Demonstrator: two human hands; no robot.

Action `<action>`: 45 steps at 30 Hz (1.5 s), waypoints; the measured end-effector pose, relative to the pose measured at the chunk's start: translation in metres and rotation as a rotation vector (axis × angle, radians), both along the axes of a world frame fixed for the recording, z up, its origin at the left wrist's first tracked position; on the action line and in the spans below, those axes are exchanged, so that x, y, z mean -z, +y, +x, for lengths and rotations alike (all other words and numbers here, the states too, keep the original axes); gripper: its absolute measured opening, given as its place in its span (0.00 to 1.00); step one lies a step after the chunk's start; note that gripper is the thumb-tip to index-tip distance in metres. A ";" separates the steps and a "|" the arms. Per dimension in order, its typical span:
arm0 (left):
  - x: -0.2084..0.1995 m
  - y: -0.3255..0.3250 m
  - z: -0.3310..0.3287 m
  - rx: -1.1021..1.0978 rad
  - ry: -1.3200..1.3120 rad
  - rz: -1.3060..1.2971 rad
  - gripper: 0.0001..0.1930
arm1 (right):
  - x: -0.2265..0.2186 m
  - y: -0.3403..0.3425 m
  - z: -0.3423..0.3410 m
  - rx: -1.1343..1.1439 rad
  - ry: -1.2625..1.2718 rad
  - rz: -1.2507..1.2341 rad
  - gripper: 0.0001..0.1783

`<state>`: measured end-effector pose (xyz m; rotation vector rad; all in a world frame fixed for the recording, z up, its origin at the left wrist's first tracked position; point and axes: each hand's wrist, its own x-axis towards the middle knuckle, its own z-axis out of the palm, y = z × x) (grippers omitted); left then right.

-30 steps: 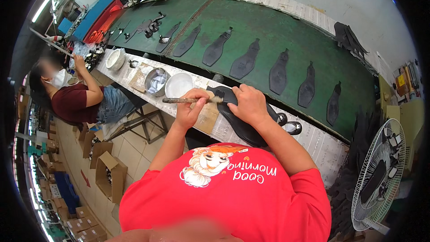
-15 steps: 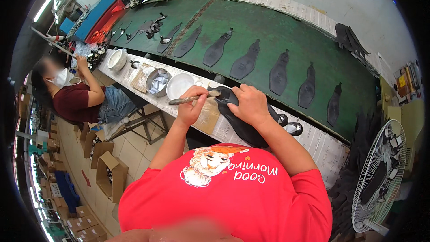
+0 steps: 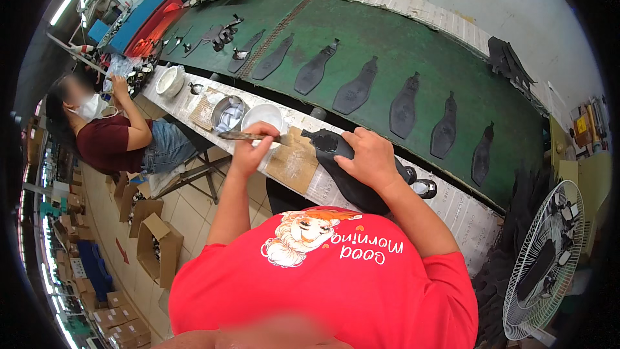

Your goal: The person applies adhesive onto shoe soles and components using a brush, presses the parts together by hand, and arranges the assembled pieces onto a conveyor belt.

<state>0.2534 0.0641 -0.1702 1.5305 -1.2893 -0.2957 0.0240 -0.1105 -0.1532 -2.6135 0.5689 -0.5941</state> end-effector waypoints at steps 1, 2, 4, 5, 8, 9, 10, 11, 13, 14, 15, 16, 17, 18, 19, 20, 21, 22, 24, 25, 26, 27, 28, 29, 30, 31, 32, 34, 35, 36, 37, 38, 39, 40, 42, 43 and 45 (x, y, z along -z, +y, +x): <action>-0.009 0.004 0.004 0.044 0.100 0.003 0.02 | -0.003 0.000 -0.001 -0.032 -0.001 -0.016 0.23; -0.016 0.005 0.009 0.090 0.201 0.005 0.02 | -0.004 -0.001 -0.002 -0.062 -0.001 -0.032 0.21; -0.023 0.004 0.017 0.120 0.236 0.071 0.04 | -0.006 -0.001 -0.002 -0.116 0.000 -0.051 0.21; -0.026 0.001 0.020 0.260 0.238 0.101 0.05 | -0.007 -0.001 -0.001 -0.163 -0.001 -0.073 0.22; -0.032 -0.007 0.021 0.431 0.247 0.180 0.06 | -0.008 0.003 -0.001 -0.228 -0.026 -0.087 0.22; -0.031 -0.010 0.023 0.409 0.203 0.237 0.06 | -0.008 0.003 -0.001 -0.235 -0.024 -0.087 0.22; -0.031 -0.014 0.027 0.393 0.158 0.295 0.06 | -0.008 0.002 -0.001 -0.250 -0.030 -0.084 0.23; -0.031 -0.016 0.030 0.342 0.086 0.244 0.06 | -0.008 0.002 -0.002 -0.264 -0.036 -0.080 0.24; -0.036 -0.016 0.027 0.353 0.167 0.185 0.06 | -0.008 0.002 -0.003 -0.267 -0.032 -0.077 0.24; -0.040 -0.018 0.025 0.363 0.246 0.127 0.06 | -0.008 0.002 -0.003 -0.271 -0.031 -0.074 0.24; -0.047 -0.019 0.020 0.490 0.244 0.127 0.06 | -0.007 0.001 -0.003 -0.264 -0.027 -0.072 0.24; -0.049 -0.021 0.015 0.490 0.247 0.127 0.06 | -0.008 0.002 -0.003 -0.276 -0.029 -0.063 0.25; -0.051 -0.023 0.009 0.540 0.161 0.193 0.06 | -0.008 0.002 -0.003 -0.289 -0.031 -0.053 0.25; -0.050 -0.025 0.004 0.588 0.075 0.258 0.06 | -0.008 0.001 -0.003 -0.289 -0.028 -0.052 0.25; -0.045 -0.028 0.005 0.538 0.065 0.271 0.06 | -0.008 0.001 -0.004 -0.293 -0.034 -0.048 0.25; -0.043 -0.028 0.006 0.431 0.137 0.278 0.06 | -0.007 0.001 -0.004 -0.297 -0.040 -0.044 0.25; -0.043 -0.030 0.009 0.309 -0.006 0.198 0.06 | -0.008 0.002 -0.004 -0.301 -0.039 -0.042 0.25; -0.043 -0.034 0.013 0.192 -0.146 0.118 0.06 | -0.008 0.002 -0.004 -0.308 -0.044 -0.041 0.24; -0.045 -0.032 0.011 0.186 -0.050 0.078 0.05 | -0.007 0.002 -0.005 -0.314 -0.046 -0.037 0.23; -0.050 -0.029 0.006 0.357 0.097 0.088 0.05 | -0.007 0.001 -0.004 -0.315 -0.039 -0.035 0.23; -0.056 -0.027 0.001 0.527 0.244 0.096 0.05 | -0.007 0.001 -0.004 -0.315 -0.031 -0.033 0.23; -0.062 -0.028 -0.005 0.624 0.248 0.191 0.05 | -0.007 0.000 -0.004 -0.313 -0.029 -0.031 0.23; -0.058 -0.028 -0.007 0.619 0.251 0.190 0.05 | -0.009 0.001 -0.003 -0.338 -0.031 -0.027 0.24; -0.052 -0.031 -0.008 0.587 0.154 0.229 0.05 | -0.009 0.002 -0.003 -0.362 -0.033 -0.024 0.24; -0.048 -0.032 -0.007 0.555 0.057 0.268 0.05 | -0.009 0.004 -0.003 -0.367 -0.032 -0.023 0.24; -0.045 -0.036 -0.003 0.466 0.035 0.224 0.06 | -0.008 0.003 -0.002 -0.374 -0.021 -0.025 0.24; -0.045 -0.038 0.000 0.468 0.037 0.224 0.06 | -0.007 0.003 -0.002 -0.380 -0.011 -0.026 0.24; -0.048 -0.041 0.005 0.283 -0.124 0.077 0.06 | -0.007 0.004 -0.002 -0.376 0.005 -0.033 0.24; -0.050 -0.039 -0.003 0.414 0.176 0.092 0.06 | -0.007 0.005 -0.003 -0.373 0.019 -0.041 0.24; -0.053 -0.040 -0.008 0.419 0.177 0.093 0.06 | -0.006 0.004 -0.003 -0.368 0.020 -0.039 0.24; -0.057 -0.041 -0.014 0.561 0.087 0.144 0.06 | -0.005 0.004 -0.002 -0.387 0.021 -0.032 0.25; -0.058 -0.043 -0.019 0.701 -0.006 0.195 0.07 | -0.005 0.004 -0.002 -0.406 0.022 -0.024 0.25; -0.053 -0.044 -0.020 0.639 -0.015 0.261 0.06 | -0.004 0.004 -0.002 -0.406 0.022 -0.025 0.25; -0.050 -0.047 -0.018 0.641 -0.016 0.260 0.06 | -0.003 0.004 -0.003 -0.403 0.028 -0.039 0.25; -0.050 -0.056 -0.011 0.242 -0.373 -0.026 0.06 | -0.004 0.004 -0.004 -0.395 0.033 -0.057 0.25; -0.053 -0.058 -0.009 0.198 -0.299 -0.085 0.06 | -0.005 0.004 -0.006 -0.335 0.048 -0.069 0.25; -0.053 -0.053 -0.017 0.138 -0.063 -0.162 0.05 | -0.006 0.002 -0.008 -0.257 0.059 -0.087 0.25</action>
